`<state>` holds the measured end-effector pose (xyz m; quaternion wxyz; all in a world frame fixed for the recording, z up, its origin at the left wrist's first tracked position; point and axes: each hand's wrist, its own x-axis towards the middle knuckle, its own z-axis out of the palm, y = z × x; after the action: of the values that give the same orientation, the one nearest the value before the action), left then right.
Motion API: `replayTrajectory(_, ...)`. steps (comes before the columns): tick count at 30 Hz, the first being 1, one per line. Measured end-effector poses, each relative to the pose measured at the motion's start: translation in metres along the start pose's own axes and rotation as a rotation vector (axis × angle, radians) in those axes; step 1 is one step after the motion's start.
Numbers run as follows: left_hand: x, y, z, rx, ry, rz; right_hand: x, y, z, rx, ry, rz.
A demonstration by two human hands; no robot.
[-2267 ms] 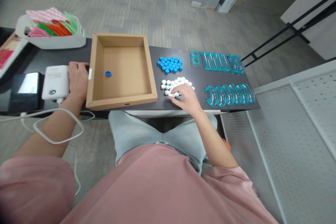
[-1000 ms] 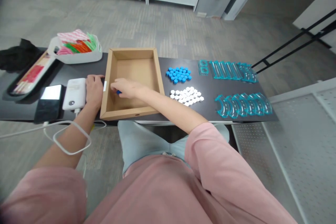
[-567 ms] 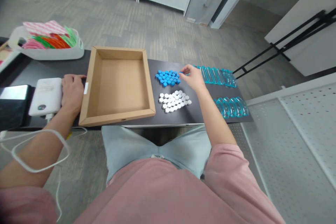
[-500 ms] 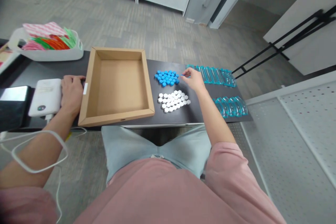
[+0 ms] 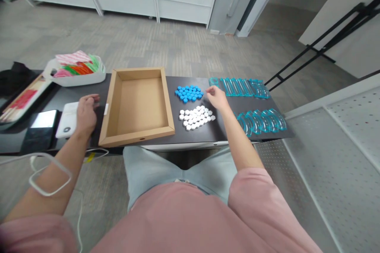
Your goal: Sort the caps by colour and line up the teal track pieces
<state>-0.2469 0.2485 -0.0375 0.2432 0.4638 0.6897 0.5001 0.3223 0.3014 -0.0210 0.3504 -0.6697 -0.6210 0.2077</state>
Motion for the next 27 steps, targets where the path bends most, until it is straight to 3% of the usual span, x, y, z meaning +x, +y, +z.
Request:
replayTrajectory(5, -0.006, 0.011, -0.003, -0.099, -0.204, -0.222, -0.07, 0.003, -0.017, 0.121, -0.001, -0.131)
replayTrajectory(9, -0.02, 0.02, 0.002, -0.011, -0.363, -0.222, -0.127, 0.0, -0.023, 0.134, 0.079, -0.166)
replayTrajectory(15, -0.054, 0.028, 0.006, -0.032, -0.195, -0.009, -0.174, 0.007, -0.014, 0.146, 0.179, -0.116)
replayTrajectory(22, -0.084, 0.05, -0.011, -0.059, -0.115, 0.192, -0.191, 0.018, -0.005, 0.181, 0.17, -0.069)
replayTrajectory(25, -0.081, 0.051, -0.012, -0.104, -0.12, 0.204, -0.19, 0.014, -0.006, 0.162, 0.142, -0.071)
replayTrajectory(27, -0.073, 0.048, -0.011, -0.096, -0.123, 0.136, -0.188, 0.011, -0.007, 0.142, 0.128, -0.098)
